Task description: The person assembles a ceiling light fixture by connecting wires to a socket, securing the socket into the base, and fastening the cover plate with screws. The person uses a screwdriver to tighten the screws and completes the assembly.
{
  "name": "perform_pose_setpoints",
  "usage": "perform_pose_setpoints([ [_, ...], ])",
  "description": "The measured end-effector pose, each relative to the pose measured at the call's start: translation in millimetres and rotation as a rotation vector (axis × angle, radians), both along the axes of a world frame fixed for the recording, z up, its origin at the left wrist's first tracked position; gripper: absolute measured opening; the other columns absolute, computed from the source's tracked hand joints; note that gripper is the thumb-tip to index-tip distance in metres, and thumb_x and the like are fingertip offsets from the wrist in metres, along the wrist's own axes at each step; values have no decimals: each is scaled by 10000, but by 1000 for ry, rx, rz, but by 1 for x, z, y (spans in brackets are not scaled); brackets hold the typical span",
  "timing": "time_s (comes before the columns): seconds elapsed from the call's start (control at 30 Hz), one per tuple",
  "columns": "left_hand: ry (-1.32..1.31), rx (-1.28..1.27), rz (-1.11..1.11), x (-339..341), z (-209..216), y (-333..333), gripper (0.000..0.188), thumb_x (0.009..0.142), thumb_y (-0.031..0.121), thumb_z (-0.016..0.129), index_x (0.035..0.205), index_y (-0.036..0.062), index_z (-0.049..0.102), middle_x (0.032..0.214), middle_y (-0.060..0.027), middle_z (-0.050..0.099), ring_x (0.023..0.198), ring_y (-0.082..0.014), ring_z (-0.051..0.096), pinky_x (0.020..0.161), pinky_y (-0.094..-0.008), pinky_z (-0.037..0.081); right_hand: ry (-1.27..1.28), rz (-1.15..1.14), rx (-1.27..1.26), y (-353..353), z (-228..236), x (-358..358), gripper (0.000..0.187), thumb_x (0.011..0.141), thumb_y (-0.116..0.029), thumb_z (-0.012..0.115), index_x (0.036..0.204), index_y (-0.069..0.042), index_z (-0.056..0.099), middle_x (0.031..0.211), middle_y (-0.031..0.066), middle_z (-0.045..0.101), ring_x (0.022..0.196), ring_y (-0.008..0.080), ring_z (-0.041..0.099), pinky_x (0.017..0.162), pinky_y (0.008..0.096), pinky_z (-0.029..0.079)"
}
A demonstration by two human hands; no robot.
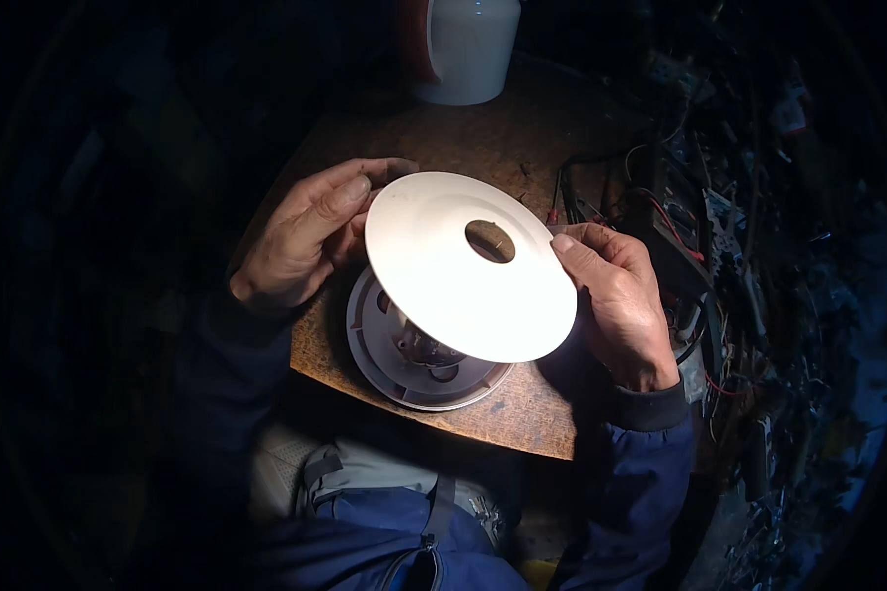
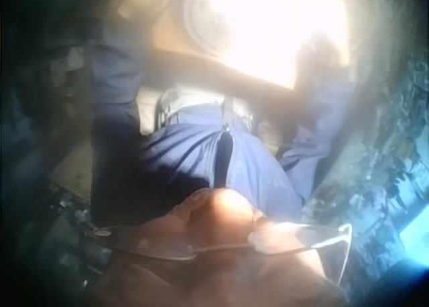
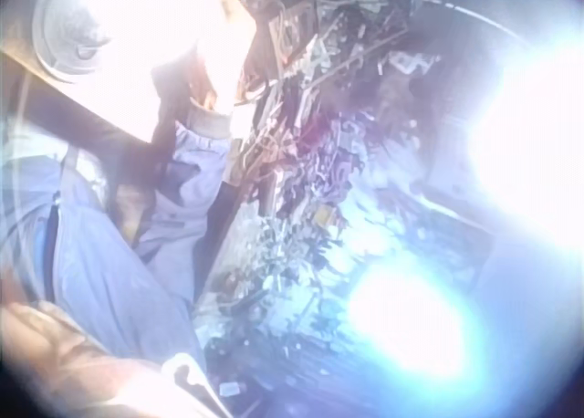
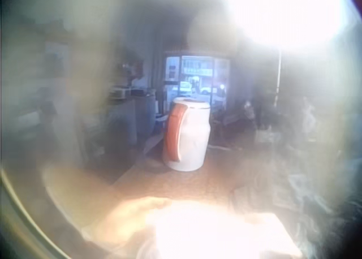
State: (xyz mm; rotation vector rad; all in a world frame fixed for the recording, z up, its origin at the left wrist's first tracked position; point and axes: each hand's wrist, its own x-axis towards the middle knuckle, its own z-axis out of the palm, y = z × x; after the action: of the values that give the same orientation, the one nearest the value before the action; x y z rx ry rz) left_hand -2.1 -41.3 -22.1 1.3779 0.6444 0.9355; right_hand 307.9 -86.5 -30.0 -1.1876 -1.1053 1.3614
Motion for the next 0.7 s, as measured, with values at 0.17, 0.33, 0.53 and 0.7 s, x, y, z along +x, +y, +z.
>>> perform_pose_setpoints([
  [0.17, 93, 63, 26, -2, -4, 2, 500, 1132, 291, 537, 1490, -58, 556, 1135, -102, 741, 949, -110, 684, 827, -256, 576, -67, -36, 15, 1, 2, -3, 279, 1069, -158, 683, 1153, 107, 710, 918, 123, 750, 795, 137, 690, 751, 272, 557],
  [0.33, 218, 58, 203, -8, -5, 6, 469, 1103, 288, 575, 1399, -74, 616, 1138, -141, 761, 982, -148, 734, 865, -276, 599, -245, 112, 121, -2, 3, 5, 279, 1053, -179, 730, 1127, 89, 716, 882, 87, 729, 777, 120, 649, 717, 263, 524],
  [0.53, 471, 218, 78, -3, -8, 0, 517, 1037, 372, 746, 1302, -70, 705, 955, -127, 750, 907, -163, 719, 796, -308, 590, -361, 273, 30, -12, 12, -4, 223, 1021, -162, 780, 1024, 48, 705, 842, 64, 712, 759, 114, 645, 684, 278, 525],
  [0.7, 657, 390, 85, -1, -1, -9, 575, 949, 361, 825, 1311, -73, 716, 1071, -145, 736, 886, -180, 671, 730, -322, 546, -460, 277, -23, -14, 14, -8, 202, 1015, -132, 771, 1005, 55, 694, 794, 76, 710, 703, 119, 648, 626, 304, 522],
])
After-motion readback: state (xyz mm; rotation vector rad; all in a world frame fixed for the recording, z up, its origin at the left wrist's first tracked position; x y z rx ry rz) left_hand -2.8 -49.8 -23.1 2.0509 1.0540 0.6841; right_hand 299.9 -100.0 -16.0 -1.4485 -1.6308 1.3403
